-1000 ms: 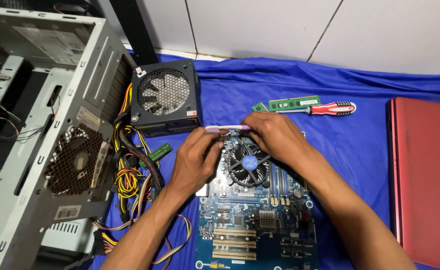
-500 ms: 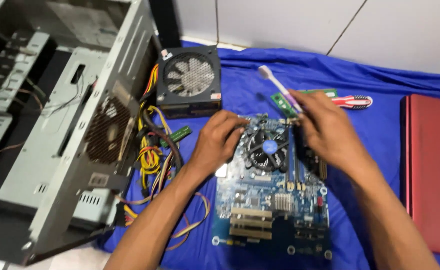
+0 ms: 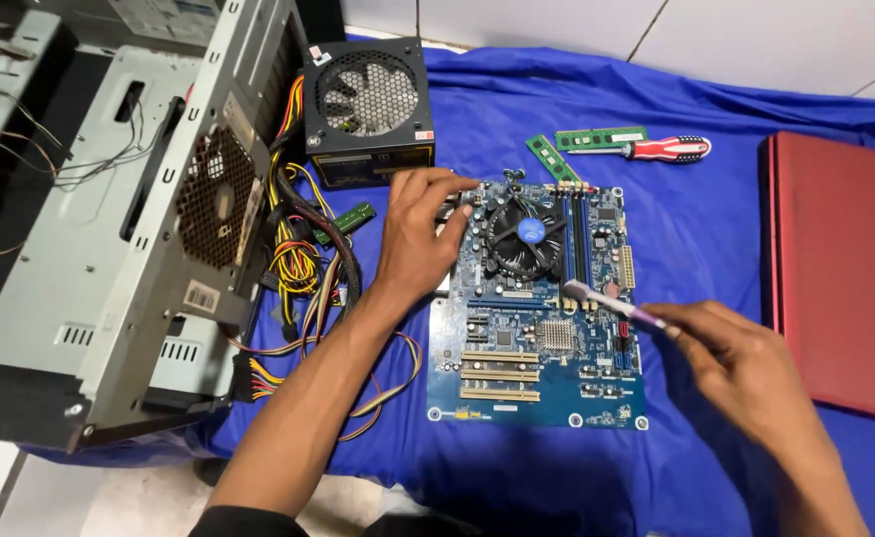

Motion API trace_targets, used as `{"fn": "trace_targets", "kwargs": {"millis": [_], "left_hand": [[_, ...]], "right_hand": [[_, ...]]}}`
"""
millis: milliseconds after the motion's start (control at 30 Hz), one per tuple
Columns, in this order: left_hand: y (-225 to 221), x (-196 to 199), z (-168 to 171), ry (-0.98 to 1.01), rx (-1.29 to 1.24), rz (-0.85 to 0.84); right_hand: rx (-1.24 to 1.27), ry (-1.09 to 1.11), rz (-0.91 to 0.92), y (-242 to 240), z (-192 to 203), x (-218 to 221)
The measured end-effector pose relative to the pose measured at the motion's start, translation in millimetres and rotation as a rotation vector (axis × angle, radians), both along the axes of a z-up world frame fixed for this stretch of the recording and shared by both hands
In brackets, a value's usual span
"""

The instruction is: Cleaning a computer motherboard with a brush and installing RAM modules into the memory slots.

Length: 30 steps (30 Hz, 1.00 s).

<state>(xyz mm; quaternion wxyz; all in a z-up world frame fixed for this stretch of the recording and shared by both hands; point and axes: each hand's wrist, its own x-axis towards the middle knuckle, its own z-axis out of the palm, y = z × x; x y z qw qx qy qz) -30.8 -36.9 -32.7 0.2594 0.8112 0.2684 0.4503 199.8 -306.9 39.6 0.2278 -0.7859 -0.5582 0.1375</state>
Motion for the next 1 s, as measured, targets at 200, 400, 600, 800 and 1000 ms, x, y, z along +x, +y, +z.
{"fn": "trace_targets", "kwargs": {"millis": [200,400,600,800,1000], "left_hand": [[4,-2,-5,0.028,-0.157,0.003],[3,-3,-1,0.05,-0.17,0.02],[1,-5,5,0.0,-0.048,-0.042],[-2,-10,23,0.062,0.008,-0.058],[1,-12,21,0.087,0.057,-0.062]], "right_hand": [[-0.031,0.008,-0.027,8,4,-3],[0.086,-0.268,0.002,13,-11,20],[0.093,0.078,0.158,16,0,31],[0.304,-0.192,0.174,38,-11,35],[0.187,0.075,0.226,55,-4,48]]}}
